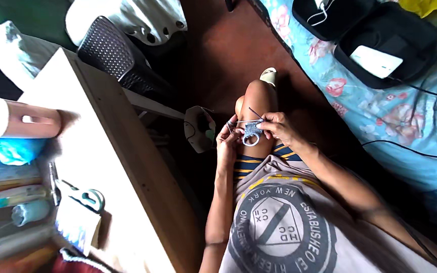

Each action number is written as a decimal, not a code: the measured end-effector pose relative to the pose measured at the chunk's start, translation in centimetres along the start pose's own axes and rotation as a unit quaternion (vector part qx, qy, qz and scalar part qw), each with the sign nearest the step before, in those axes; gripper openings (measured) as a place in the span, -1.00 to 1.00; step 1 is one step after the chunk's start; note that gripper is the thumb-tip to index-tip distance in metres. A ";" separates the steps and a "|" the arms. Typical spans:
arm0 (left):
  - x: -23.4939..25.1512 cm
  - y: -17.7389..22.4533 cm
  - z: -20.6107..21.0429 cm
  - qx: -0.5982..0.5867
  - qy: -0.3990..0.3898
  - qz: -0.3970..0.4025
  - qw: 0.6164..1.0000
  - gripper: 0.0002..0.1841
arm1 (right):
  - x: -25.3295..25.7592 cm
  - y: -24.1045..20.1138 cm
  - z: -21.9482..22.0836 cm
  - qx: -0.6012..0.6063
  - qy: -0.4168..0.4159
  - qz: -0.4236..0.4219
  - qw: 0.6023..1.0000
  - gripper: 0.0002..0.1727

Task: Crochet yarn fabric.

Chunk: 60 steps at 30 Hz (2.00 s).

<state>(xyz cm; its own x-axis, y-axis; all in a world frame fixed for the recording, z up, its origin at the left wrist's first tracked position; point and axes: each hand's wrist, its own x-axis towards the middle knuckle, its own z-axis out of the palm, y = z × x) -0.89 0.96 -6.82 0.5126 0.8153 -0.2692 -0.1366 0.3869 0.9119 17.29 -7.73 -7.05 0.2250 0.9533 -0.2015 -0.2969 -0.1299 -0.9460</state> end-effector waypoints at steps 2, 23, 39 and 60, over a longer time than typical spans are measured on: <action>0.0 0.0 0.0 -0.002 -0.002 0.003 1.000 -0.54 | -0.1 -0.1 0.1 -0.004 0.002 -0.002 1.000 -0.87; 0.0 0.2 0.3 0.003 0.004 -0.009 1.000 -0.54 | 0.0 -0.3 0.2 -0.009 0.011 0.005 1.000 -0.86; 0.0 0.2 0.2 -0.004 0.002 -0.009 1.000 -0.53 | 0.0 -0.4 0.3 -0.012 0.017 0.008 1.000 -0.87; -0.1 0.2 0.4 0.003 -0.001 -0.005 1.000 -0.48 | -0.2 -0.2 0.1 -0.014 0.014 0.006 1.000 -0.85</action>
<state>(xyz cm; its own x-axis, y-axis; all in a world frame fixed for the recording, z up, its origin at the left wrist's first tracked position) -0.68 0.78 -6.49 0.5150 0.8108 -0.2781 -0.1261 0.3926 0.9110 17.23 -7.83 -6.82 0.2474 0.9438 -0.2192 -0.2743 -0.1488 -0.9501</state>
